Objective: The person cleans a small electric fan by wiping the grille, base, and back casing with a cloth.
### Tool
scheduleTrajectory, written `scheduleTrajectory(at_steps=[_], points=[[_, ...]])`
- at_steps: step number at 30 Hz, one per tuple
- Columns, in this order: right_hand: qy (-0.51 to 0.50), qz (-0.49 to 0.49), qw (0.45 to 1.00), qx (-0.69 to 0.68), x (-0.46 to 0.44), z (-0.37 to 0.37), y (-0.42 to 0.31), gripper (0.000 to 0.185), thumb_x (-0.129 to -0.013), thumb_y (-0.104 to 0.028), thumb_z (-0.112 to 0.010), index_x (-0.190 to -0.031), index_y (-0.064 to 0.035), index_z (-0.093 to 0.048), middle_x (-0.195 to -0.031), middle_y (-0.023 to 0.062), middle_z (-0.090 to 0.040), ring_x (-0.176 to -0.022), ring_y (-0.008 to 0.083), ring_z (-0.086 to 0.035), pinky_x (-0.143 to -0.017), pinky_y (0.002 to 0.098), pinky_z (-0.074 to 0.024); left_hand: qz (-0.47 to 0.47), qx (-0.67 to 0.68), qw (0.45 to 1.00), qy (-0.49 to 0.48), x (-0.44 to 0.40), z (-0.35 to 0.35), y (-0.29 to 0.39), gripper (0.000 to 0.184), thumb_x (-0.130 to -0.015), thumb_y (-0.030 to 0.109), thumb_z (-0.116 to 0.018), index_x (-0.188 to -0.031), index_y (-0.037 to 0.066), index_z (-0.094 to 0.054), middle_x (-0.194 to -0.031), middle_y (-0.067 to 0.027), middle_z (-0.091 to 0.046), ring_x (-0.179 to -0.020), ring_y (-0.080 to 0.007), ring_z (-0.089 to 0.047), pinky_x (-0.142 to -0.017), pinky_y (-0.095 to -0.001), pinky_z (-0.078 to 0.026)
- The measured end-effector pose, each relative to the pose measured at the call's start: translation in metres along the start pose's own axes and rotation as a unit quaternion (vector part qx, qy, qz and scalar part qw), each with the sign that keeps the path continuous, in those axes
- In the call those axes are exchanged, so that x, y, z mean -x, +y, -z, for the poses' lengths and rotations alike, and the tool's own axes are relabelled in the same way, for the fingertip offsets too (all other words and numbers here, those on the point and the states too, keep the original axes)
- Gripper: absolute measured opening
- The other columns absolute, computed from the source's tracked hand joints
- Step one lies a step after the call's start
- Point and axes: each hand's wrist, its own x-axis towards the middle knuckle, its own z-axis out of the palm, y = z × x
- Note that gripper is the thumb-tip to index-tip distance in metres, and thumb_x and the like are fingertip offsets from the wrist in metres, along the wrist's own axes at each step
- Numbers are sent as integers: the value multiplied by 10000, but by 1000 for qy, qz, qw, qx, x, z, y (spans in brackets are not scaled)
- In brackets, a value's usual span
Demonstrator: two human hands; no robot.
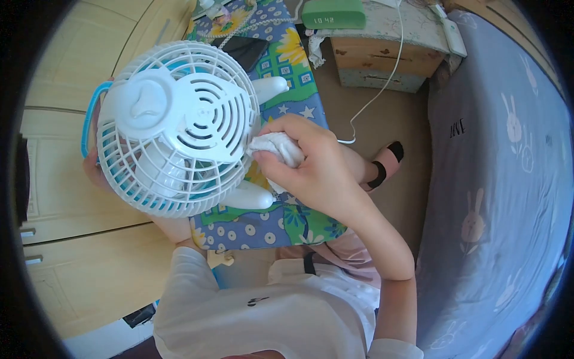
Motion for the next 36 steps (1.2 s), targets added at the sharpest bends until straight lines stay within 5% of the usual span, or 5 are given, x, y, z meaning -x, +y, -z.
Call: scheduleTrajectory(at_steps=[12, 26, 32, 34, 36], points=[[23, 61, 994, 84, 0, -7, -3, 191, -746, -36, -660, -921, 2, -594, -845, 98, -608, -724, 180, -599, -644, 265, -466, -139, -91, 984, 64, 5, 3, -25, 732, -789, 399, -434, -1370, -31, -316, -1361, -255, -395, -1233, -330, -437, -996, -367, -387], [-7, 20, 987, 158, 4, 1, -12, 195, -757, -46, -671, -932, -17, -591, -777, 78, -610, -689, 135, -605, -602, 253, -472, -88, -59, 993, 57, -76, 75, -38, 740, -781, 370, -457, -1371, -49, -304, -1355, -264, -398, -1209, -332, -455, -982, -373, -401], [-95, -157, 976, -121, 3, 13, -1, 219, -793, -107, -693, -962, -13, -591, -844, 24, -628, -756, 62, -581, -636, 217, -468, -68, -37, 997, 30, -70, 55, -29, 744, -777, 356, -468, -1372, -57, -298, -1353, -268, -399, -1198, -333, -464, -975, -376, -407], [-84, -267, 906, -318, 8, 12, 9, 226, -796, -108, -695, -974, -15, -591, -879, 17, -622, -772, 64, -574, -653, 211, -462, -58, -32, 998, 22, -62, 54, -29, 745, -775, 351, -472, -1372, -59, -296, -1352, -269, -399, -1195, -334, -467, -973, -377, -410], [-73, -212, 942, -248, 14, 11, 5, 229, -793, -100, -697, -975, -10, -590, -886, 23, -620, -777, 67, -574, -656, 214, -463, -48, -28, 998, 19, -60, 56, -29, 746, -774, 347, -476, -1372, -62, -295, -1351, -271, -400, -1191, -334, -470, -971, -378, -412]])
